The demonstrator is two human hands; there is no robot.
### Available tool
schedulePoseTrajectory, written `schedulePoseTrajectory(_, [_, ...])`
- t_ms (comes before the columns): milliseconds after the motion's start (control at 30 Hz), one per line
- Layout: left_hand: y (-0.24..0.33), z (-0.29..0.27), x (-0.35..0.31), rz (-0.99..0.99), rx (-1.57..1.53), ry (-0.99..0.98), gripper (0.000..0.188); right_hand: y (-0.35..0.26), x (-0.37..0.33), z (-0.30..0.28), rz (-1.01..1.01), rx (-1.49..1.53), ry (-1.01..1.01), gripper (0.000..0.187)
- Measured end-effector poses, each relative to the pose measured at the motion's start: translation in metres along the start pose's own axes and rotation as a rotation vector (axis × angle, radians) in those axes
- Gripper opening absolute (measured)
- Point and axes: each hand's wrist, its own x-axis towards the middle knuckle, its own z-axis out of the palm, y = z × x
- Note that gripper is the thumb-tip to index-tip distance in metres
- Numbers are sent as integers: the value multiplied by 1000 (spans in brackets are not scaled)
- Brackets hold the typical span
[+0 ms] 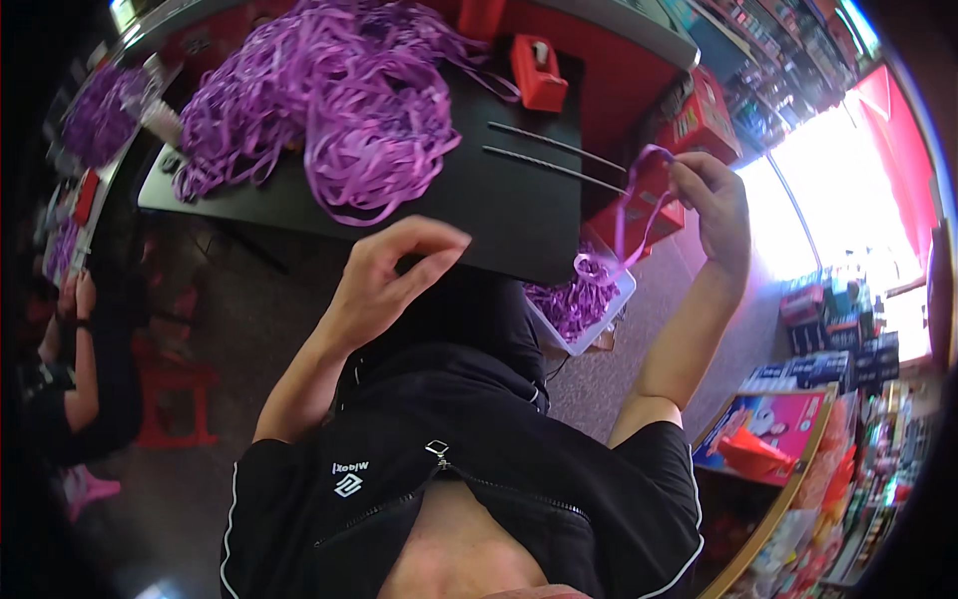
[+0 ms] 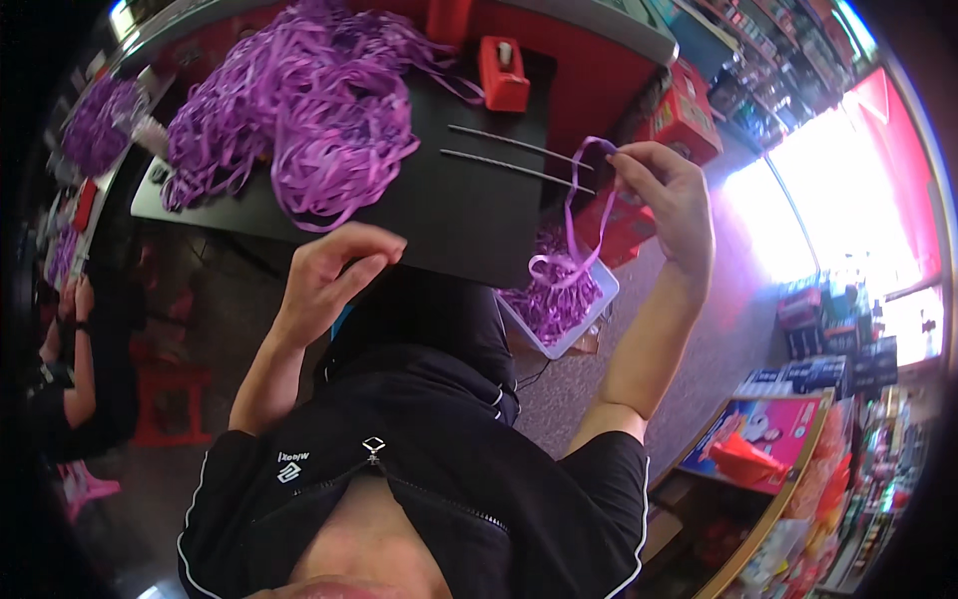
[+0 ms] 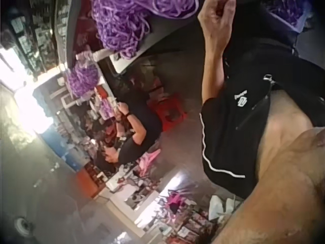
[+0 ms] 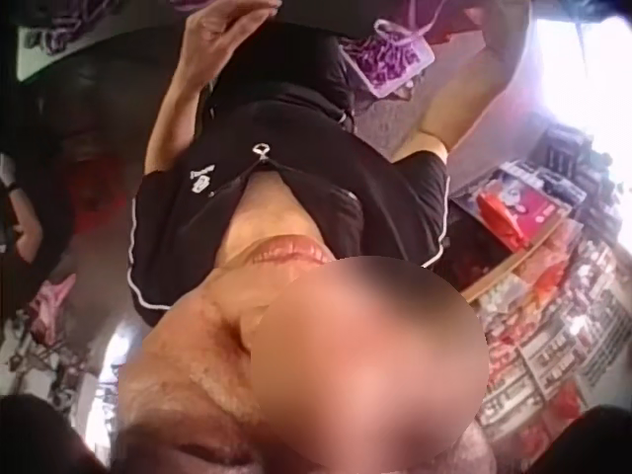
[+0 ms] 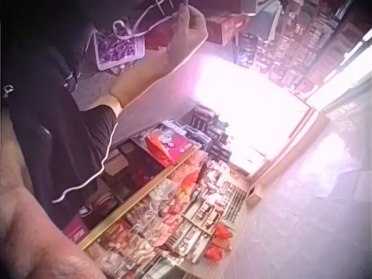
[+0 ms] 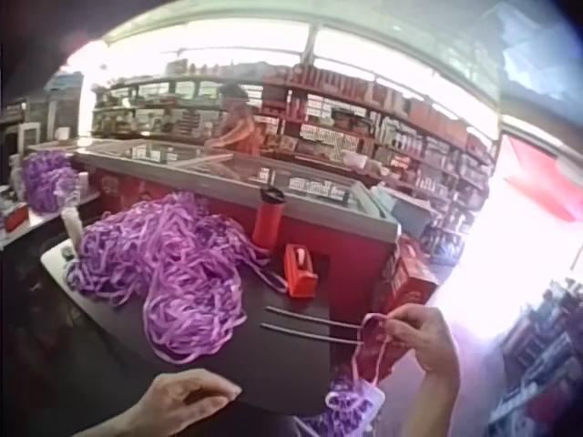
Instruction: Organizing, measuring, and processing purple lanyards or ribbons at a workshop desk.
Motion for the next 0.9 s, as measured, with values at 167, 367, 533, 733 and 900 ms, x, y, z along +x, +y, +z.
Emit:
schedulePoseTrajectory(167, [21, 59, 105, 30, -49, -152, 25, 56, -2, -19, 61, -354, 169, 22])
schedulePoseTrajectory(367, [-3, 92, 225, 151, 61, -145, 20, 138, 22, -40, 148, -798, 626, 30])
schedulePoseTrajectory(533, [-55, 114, 271, 38, 162, -192, 15, 184, 41, -3, 104, 2, 414, 16])
schedulePoseTrajectory(733, [-88, 136, 275, 35, 307, -235, 19, 219, 37, 30, 185, 395, 290, 16])
schedulePoseTrajectory(900, [-94, 147, 266, 18, 387, -252, 21, 228, 30, 56, 237, 508, 392, 17])
